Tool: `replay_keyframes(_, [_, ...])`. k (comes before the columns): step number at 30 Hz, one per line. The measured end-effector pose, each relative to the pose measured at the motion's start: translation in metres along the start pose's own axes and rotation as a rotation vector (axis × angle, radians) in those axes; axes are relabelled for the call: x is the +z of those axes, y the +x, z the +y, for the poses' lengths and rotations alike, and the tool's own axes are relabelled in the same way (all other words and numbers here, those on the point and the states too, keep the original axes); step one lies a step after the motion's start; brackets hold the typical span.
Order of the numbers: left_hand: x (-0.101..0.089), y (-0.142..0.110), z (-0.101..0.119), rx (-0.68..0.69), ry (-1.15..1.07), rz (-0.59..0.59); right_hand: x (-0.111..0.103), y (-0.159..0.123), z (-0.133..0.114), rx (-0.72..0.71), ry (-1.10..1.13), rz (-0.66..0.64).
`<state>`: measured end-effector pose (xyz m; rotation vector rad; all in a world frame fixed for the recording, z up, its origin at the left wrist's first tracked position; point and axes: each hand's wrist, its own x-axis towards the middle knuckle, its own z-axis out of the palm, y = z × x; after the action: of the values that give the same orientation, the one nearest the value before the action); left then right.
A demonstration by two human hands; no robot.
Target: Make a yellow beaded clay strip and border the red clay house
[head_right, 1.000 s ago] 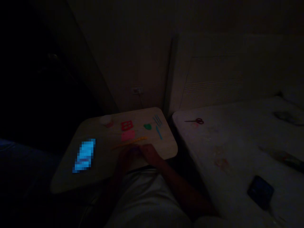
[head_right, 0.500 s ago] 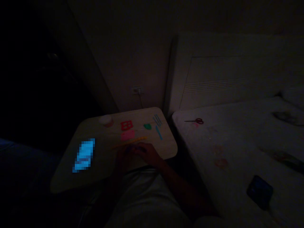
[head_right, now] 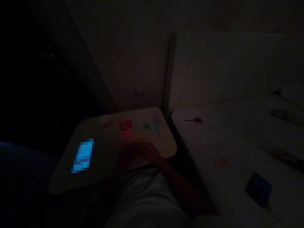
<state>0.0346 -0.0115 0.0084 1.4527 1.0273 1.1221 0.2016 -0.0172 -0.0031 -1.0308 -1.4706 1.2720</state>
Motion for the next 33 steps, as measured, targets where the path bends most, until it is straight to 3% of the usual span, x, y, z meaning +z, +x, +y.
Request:
replay_keyframes(7, [0.0017, -0.0024, 0.0050, -0.030, 0.106, 0.087, 0.0004, -0.0045, -0.0045, -0.043, -0.008, -0.055])
replay_keyframes(17, [0.0008, -0.0053, 0.0003, 0.060, 0.185, 0.040, 0.0008, -0.0022, -0.0024, -0.056, -0.244, 0.005])
replay_keyframes(26, [0.0042, -0.0086, 0.0056, 0.180, 0.216, -0.070, 0.0022, -0.0009, -0.0008, -0.085, -0.046, 0.045])
replay_keyframes(33, [0.0061, -0.0071, -0.0001, 0.048, 0.000, 0.074, 0.0021, 0.0008, 0.0020, 0.022, 0.044, 0.064])
